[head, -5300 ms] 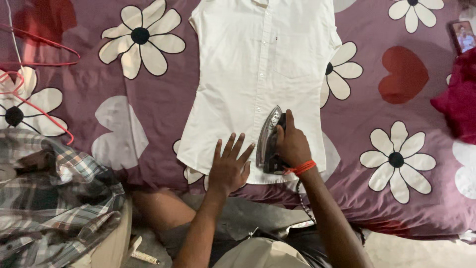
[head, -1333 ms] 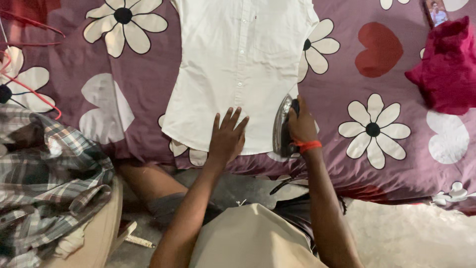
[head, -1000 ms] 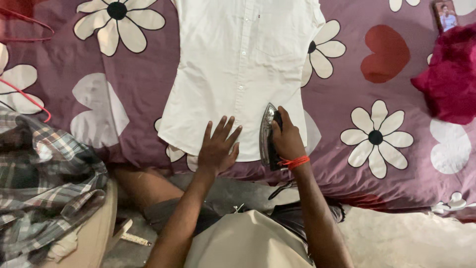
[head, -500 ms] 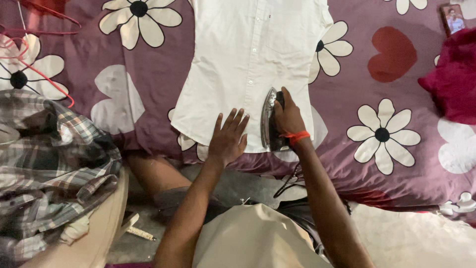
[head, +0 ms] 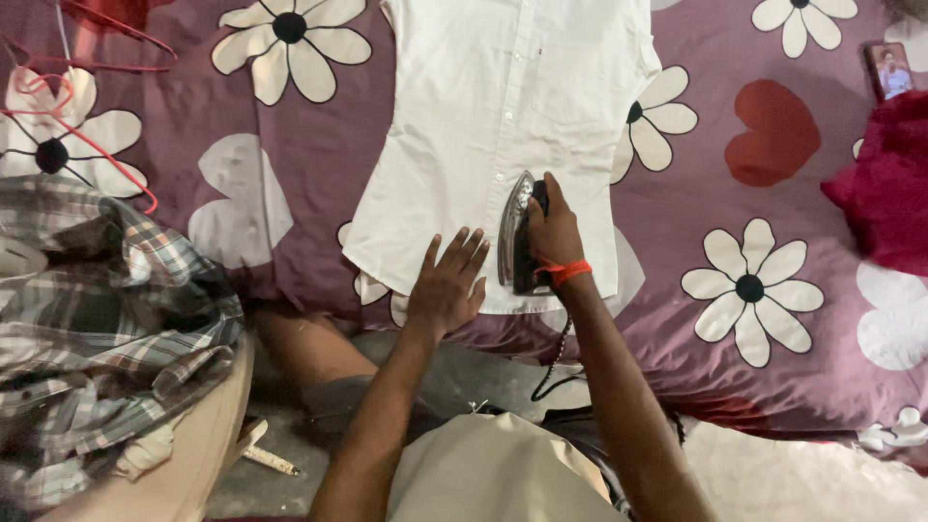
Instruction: The person irons a white short-sleeved shirt laid out on a bed. They smooth the fabric, use an iron to press the body and collar, and then place the shirt on a hanger.
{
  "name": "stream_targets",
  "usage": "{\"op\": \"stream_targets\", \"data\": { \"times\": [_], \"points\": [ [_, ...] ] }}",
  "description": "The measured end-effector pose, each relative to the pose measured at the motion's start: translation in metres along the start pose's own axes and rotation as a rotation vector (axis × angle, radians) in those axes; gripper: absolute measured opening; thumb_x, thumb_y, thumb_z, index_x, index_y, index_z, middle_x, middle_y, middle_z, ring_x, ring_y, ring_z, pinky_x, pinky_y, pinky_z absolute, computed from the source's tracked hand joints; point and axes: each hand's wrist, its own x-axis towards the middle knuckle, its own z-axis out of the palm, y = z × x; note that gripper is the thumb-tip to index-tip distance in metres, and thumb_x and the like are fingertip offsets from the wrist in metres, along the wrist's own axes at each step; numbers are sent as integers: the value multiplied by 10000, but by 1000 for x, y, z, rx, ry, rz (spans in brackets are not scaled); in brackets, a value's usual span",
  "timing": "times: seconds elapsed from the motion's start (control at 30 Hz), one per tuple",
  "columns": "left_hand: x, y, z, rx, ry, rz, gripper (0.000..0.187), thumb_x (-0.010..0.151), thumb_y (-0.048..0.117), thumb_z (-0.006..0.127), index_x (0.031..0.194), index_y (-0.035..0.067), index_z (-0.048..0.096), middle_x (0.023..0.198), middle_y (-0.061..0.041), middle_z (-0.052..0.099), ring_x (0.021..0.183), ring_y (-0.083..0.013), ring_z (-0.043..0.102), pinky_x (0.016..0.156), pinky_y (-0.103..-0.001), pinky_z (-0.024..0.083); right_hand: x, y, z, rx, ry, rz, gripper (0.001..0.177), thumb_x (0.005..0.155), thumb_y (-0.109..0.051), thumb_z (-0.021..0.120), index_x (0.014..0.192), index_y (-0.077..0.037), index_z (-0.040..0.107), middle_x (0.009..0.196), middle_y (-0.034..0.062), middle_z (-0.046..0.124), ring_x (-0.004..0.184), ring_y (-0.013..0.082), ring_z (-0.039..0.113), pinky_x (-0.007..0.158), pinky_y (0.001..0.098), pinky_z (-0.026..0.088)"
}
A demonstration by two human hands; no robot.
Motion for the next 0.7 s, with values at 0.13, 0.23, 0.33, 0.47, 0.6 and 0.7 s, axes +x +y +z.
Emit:
{"op": "stream_targets", "data": {
  "times": [0.13, 0.23, 0.33, 0.47, 0.6, 0.7],
  "points": [
    [-2, 0, -2, 5, 0, 4, 617, 934, 323, 582, 1508, 114, 496, 1628, -63, 412, 1525, -225, 335, 1258, -525, 201, 46, 3, 7, 9, -10, -29, 550, 1018, -217, 570, 1514, -20, 436, 1390, 300, 603, 1267, 436, 609, 1044, 445, 490],
    [-3, 0, -2, 16, -18, 6, 611, 944, 327, 576, 1504, 99, 490, 1623, -68, 413, 1524, -233, 331, 1259, -523, 199, 47, -1, 5, -1, -63, 43, 573, 1004, -242, 549, 1525, -38, 424, 1383, 288, 601, 1255, 428, 612, 1038, 436, 491],
    [-4, 0, -2, 27, -6, 0, 609, 964, 339, 565, 1512, 89, 482, 1622, -71, 404, 1526, -239, 315, 1256, -526, 197, 16, -7, -4, -40, -110, -13, 577, 1016, -244, 553, 1530, -21, 417, 1353, 318, 605, 1242, 459, 604, 1027, 460, 491],
    [-5, 1, 1, 64, -13, -9, 599, 980, 363, 556, 1520, 116, 481, 1638, -54, 390, 1545, -228, 294, 1259, -529, 192, -50, -19, -23, -163, -193, 90, 624, 1015, -314, 547, 1547, -28, 387, 1171, 339, 667, 1105, 491, 652, 903, 520, 532],
    [-15, -15, -4, 45, -47, 42, 618, 987, 467, 558, 1522, 166, 479, 1643, -63, 368, 1539, -260, 289, 1243, -579, 155, -96, -40, -52, -347, -239, 203, 585, 1026, -379, 569, 1442, 16, 456, 972, 341, 700, 920, 511, 683, 788, 559, 539],
    [-29, -53, -21, 108, 10, 73, 692, 972, 565, 558, 1529, 161, 479, 1635, -149, 350, 1520, -328, 288, 1226, -619, 132, -106, -49, -75, -405, -263, 186, 396, 1014, -381, 563, 1168, -26, 643, 974, 231, 734, 864, 422, 730, 751, 515, 562]
  ]
}}
